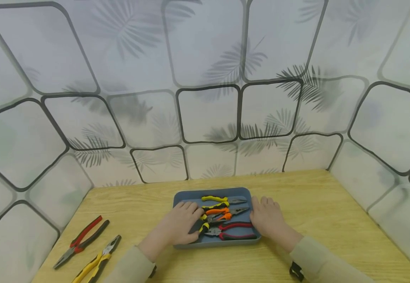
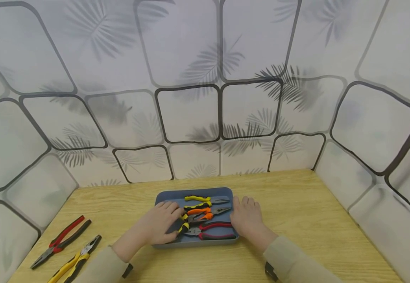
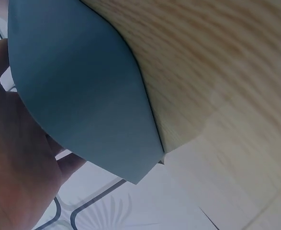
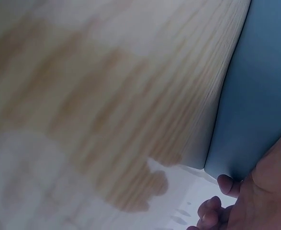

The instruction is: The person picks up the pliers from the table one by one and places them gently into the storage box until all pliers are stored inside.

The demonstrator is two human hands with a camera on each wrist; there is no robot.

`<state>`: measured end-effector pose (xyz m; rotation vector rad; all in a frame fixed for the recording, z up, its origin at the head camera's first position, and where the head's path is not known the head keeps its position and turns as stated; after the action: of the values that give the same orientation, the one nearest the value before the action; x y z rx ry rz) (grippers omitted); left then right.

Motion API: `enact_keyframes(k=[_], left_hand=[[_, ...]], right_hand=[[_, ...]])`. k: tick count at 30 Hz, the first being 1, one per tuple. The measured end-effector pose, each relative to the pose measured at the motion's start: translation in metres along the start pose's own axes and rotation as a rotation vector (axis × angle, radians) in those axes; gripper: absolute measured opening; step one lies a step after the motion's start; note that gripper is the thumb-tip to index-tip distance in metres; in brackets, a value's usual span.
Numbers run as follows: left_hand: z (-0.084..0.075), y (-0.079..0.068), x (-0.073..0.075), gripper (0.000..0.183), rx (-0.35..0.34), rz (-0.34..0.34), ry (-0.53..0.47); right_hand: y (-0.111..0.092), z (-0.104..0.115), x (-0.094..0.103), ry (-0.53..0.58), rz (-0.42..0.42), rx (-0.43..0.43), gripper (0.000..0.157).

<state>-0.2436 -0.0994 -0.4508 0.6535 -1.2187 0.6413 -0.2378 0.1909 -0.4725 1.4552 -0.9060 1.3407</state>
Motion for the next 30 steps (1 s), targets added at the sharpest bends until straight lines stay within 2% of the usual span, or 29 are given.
enact_keyframes(k=[17,22,26,30], left_hand=[[0.011,-0.011,0.012,0.053,-0.039,-0.013,0.035],[0.012,-0.013,0.014,0.053,-0.047,-0.036,0.035],[0.014,-0.016,0.015,0.050,-0.047,-0.062,0.020],[0.015,-0.019,0.017,0.050,-0.028,-0.060,0.005]], right_hand=[[-0.001,0.001,0.003,0.006,0.002,-0.003,0.021],[-0.001,0.002,0.004,0.013,0.005,-0.005,0.020],[0.000,0.001,0.004,0.019,0.020,-0.010,0.021],[0.000,0.001,0.003,0.026,0.031,-0.016,0.021]])
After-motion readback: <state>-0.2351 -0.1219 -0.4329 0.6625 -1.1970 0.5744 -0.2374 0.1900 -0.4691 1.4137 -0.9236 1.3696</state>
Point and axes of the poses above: each hand's wrist, its own y-axis towards the middle knuckle, its own x-axis out of the back of the hand, z = x × y, the point moved 2 cm from there along y, towards the middle knuckle, and after that the axes turned 8 degrees about x, right-handed, at the moved point
